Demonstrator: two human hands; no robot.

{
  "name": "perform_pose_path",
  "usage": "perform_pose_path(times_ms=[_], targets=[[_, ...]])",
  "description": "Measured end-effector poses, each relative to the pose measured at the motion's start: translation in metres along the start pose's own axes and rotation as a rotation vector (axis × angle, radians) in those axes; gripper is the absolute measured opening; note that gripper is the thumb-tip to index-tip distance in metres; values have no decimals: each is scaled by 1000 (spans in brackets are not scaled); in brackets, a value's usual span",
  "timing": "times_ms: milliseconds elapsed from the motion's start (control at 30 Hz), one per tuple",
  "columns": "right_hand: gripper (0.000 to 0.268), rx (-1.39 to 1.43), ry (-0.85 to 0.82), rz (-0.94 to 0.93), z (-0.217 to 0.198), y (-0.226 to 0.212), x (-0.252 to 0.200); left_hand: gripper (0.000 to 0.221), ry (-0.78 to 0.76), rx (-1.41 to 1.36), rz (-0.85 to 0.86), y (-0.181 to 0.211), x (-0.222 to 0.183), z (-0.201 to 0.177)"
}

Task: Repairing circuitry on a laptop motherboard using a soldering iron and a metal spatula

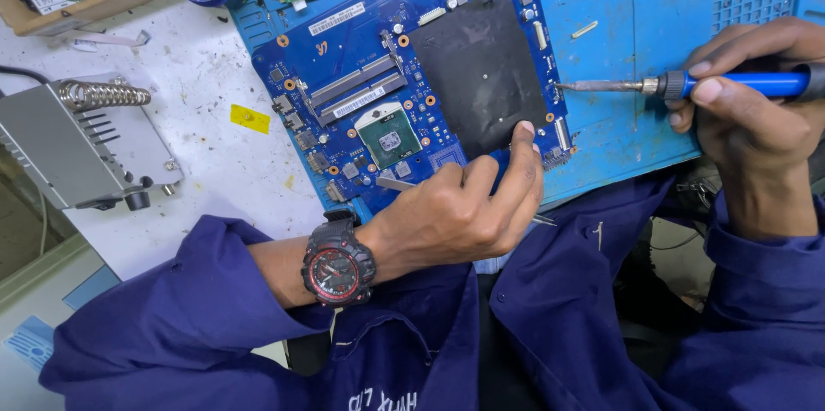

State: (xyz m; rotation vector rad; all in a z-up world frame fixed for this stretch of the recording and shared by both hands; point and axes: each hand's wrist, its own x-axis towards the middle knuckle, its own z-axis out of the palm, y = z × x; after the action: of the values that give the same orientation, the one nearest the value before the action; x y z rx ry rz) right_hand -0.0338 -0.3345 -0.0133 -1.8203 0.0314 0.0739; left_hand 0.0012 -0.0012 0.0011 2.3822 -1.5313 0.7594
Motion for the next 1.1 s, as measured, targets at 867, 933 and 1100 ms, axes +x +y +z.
perform_pose_path(times_ms=[867, 933, 1100], targets=[[10, 10, -25, -27, 1, -2, 5, 17, -21, 21, 15, -3, 2, -4], [10, 15, -40, -43, 2, -2, 4, 18, -22, 18, 14, -4, 2, -4], [10, 6, -47, -38, -2, 1, 3, 19, -24, 20, 16, -3, 2, -4]])
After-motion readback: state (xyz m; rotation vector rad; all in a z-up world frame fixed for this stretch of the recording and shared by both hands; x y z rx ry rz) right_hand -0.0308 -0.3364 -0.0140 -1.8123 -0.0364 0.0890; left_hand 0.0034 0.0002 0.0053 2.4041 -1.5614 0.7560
